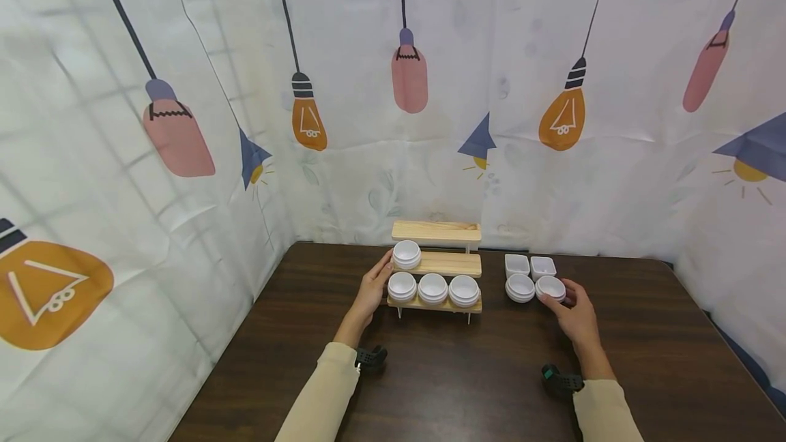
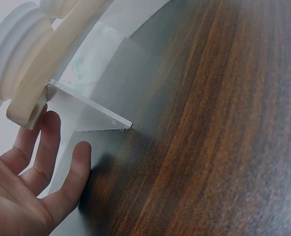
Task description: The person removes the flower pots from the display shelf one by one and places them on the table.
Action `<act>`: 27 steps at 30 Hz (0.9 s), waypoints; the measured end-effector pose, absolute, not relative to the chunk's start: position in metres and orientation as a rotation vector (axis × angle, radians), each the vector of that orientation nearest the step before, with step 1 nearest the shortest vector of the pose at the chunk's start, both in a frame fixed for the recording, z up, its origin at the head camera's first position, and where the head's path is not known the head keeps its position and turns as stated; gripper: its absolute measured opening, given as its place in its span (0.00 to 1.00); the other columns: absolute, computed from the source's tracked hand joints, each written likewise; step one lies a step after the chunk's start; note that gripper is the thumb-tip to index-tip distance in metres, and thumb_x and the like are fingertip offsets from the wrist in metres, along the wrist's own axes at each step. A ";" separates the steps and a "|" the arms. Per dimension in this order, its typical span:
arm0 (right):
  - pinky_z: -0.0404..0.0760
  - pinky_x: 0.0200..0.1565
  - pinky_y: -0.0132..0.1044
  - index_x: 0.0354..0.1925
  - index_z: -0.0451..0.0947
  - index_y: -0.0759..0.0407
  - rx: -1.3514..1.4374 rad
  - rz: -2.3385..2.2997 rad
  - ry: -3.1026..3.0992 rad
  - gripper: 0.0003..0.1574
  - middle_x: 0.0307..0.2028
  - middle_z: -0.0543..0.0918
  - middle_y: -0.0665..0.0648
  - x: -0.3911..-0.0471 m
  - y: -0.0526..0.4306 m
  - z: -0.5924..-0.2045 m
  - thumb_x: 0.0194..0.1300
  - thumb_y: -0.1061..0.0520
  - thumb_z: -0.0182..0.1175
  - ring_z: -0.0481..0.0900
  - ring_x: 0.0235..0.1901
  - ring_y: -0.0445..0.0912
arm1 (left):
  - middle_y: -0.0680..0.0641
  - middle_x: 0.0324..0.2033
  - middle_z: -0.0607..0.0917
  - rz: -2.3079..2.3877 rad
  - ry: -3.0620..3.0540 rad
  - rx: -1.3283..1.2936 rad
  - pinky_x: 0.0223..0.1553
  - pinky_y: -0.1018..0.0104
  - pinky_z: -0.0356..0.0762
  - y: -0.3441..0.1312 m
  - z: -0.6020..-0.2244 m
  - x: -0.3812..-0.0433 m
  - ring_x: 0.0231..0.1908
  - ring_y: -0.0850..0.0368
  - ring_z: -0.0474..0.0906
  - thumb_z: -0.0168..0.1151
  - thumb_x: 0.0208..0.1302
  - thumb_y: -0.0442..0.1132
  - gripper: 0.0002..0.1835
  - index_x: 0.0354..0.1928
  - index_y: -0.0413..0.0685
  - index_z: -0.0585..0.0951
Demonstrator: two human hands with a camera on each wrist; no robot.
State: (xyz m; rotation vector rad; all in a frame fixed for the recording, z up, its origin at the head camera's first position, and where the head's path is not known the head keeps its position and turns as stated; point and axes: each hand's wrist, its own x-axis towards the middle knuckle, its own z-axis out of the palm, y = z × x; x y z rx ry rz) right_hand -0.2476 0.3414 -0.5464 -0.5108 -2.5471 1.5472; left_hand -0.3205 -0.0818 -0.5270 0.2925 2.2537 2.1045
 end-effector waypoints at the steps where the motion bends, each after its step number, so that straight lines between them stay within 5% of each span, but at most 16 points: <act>1: 0.75 0.48 0.34 0.80 0.48 0.64 -0.528 1.554 -2.536 0.55 0.73 0.61 0.75 -0.248 0.341 -0.547 0.73 0.38 0.60 0.63 0.68 0.65 | 0.51 0.73 0.72 2.105 2.255 0.291 0.70 0.45 0.68 -0.082 -0.527 -0.321 0.67 0.48 0.74 0.49 0.80 0.55 0.26 0.76 0.73 0.66; 4: 0.68 0.38 0.21 0.80 0.50 0.64 -0.568 1.576 -2.502 0.53 0.73 0.62 0.74 -0.247 0.341 -0.547 0.73 0.39 0.60 0.65 0.67 0.61 | 0.52 0.74 0.71 2.110 2.253 0.292 0.72 0.43 0.66 -0.081 -0.527 -0.321 0.68 0.47 0.73 0.49 0.80 0.55 0.26 0.76 0.71 0.66; 7: 0.68 0.36 0.18 0.80 0.50 0.64 -0.569 1.589 -2.483 0.53 0.73 0.62 0.74 -0.246 0.341 -0.547 0.73 0.38 0.60 0.66 0.66 0.60 | 0.52 0.74 0.71 2.115 2.247 0.289 0.72 0.43 0.66 -0.081 -0.526 -0.321 0.68 0.47 0.72 0.50 0.80 0.55 0.27 0.77 0.68 0.66; 15: 0.68 0.36 0.17 0.80 0.50 0.64 -0.602 1.595 -2.465 0.53 0.73 0.62 0.72 -0.237 0.334 -0.544 0.73 0.39 0.61 0.66 0.63 0.57 | 0.47 0.69 0.77 2.095 2.254 0.259 0.57 0.54 0.79 -0.082 -0.525 -0.319 0.63 0.50 0.75 0.49 0.80 0.57 0.28 0.78 0.66 0.66; 27: 0.68 0.41 0.21 0.80 0.48 0.62 -0.649 1.687 -2.424 0.52 0.74 0.62 0.68 -0.218 0.326 -0.538 0.74 0.39 0.59 0.67 0.56 0.44 | 0.46 0.69 0.77 2.092 2.259 0.271 0.55 0.59 0.79 -0.083 -0.526 -0.321 0.61 0.52 0.76 0.48 0.80 0.56 0.28 0.78 0.65 0.65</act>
